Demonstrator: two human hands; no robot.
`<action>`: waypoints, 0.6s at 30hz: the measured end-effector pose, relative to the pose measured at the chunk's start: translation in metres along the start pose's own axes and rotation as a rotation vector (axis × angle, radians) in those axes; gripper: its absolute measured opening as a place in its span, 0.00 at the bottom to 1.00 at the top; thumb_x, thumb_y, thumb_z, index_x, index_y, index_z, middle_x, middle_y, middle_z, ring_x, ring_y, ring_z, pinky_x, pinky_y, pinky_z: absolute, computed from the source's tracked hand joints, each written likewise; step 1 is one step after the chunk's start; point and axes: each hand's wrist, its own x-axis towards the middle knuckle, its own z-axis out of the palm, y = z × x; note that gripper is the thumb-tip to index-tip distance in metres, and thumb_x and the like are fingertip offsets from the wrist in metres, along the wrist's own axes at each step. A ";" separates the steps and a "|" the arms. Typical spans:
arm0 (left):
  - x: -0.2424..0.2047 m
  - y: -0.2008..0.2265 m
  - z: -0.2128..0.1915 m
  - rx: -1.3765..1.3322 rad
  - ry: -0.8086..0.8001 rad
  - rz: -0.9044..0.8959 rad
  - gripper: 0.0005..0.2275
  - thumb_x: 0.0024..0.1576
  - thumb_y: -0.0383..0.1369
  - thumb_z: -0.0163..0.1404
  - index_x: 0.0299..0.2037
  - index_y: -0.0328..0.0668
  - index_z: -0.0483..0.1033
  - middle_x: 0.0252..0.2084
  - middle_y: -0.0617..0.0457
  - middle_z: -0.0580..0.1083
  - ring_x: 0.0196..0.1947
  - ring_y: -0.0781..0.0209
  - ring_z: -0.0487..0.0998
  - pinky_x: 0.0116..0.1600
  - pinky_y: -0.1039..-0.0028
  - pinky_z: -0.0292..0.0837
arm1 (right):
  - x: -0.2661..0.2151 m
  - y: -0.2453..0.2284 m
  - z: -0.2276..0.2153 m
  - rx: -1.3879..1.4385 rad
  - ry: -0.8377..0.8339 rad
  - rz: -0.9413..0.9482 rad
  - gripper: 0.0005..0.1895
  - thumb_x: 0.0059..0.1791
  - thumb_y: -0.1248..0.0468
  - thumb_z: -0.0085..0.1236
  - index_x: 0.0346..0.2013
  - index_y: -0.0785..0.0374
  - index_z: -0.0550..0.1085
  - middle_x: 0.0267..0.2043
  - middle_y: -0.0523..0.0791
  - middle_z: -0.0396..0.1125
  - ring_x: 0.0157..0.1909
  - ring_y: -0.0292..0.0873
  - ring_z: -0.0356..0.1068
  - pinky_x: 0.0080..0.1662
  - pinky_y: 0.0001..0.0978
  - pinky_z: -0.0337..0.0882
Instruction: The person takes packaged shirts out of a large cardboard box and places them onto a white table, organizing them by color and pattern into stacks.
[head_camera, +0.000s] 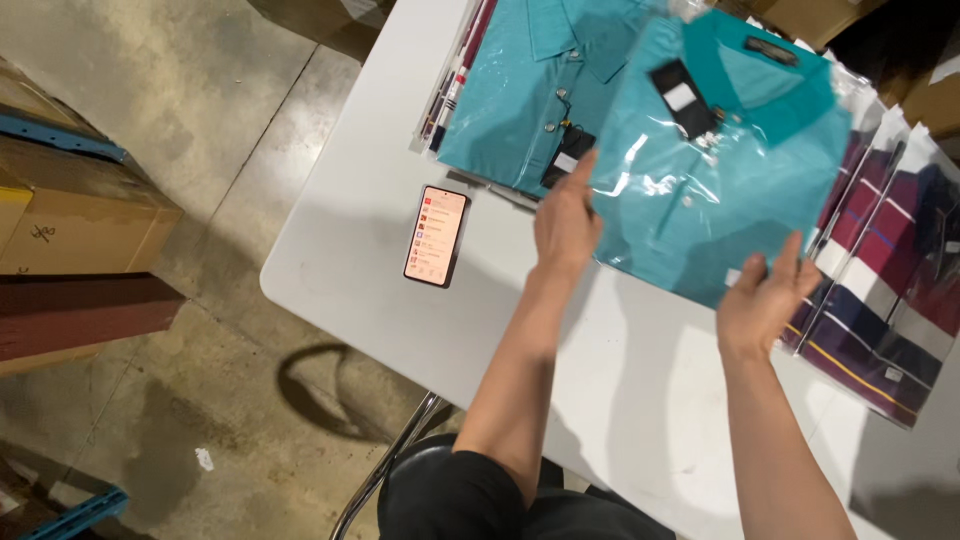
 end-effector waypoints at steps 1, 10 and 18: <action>0.010 -0.010 -0.005 0.006 0.063 0.005 0.31 0.57 0.18 0.51 0.70 0.60 0.64 0.41 0.50 0.78 0.38 0.50 0.81 0.39 0.57 0.76 | -0.005 -0.020 0.014 -0.313 -0.115 -0.088 0.28 0.64 0.70 0.40 0.78 0.61 0.48 0.74 0.51 0.41 0.68 0.45 0.57 0.68 0.38 0.52; 0.079 -0.040 -0.033 0.072 0.158 -0.210 0.37 0.52 0.16 0.56 0.71 0.63 0.61 0.47 0.51 0.79 0.44 0.54 0.83 0.42 0.58 0.84 | 0.048 0.013 0.093 -0.422 -0.310 -0.492 0.27 0.62 0.75 0.45 0.75 0.75 0.50 0.60 0.58 0.51 0.64 0.58 0.54 0.68 0.48 0.54; 0.093 -0.080 -0.012 0.229 0.384 -0.138 0.25 0.60 0.23 0.54 0.67 0.58 0.68 0.35 0.49 0.73 0.38 0.48 0.75 0.41 0.56 0.74 | 0.019 -0.032 0.102 -0.524 -0.498 -0.053 0.32 0.63 0.62 0.43 0.78 0.64 0.44 0.76 0.59 0.35 0.76 0.59 0.49 0.68 0.47 0.54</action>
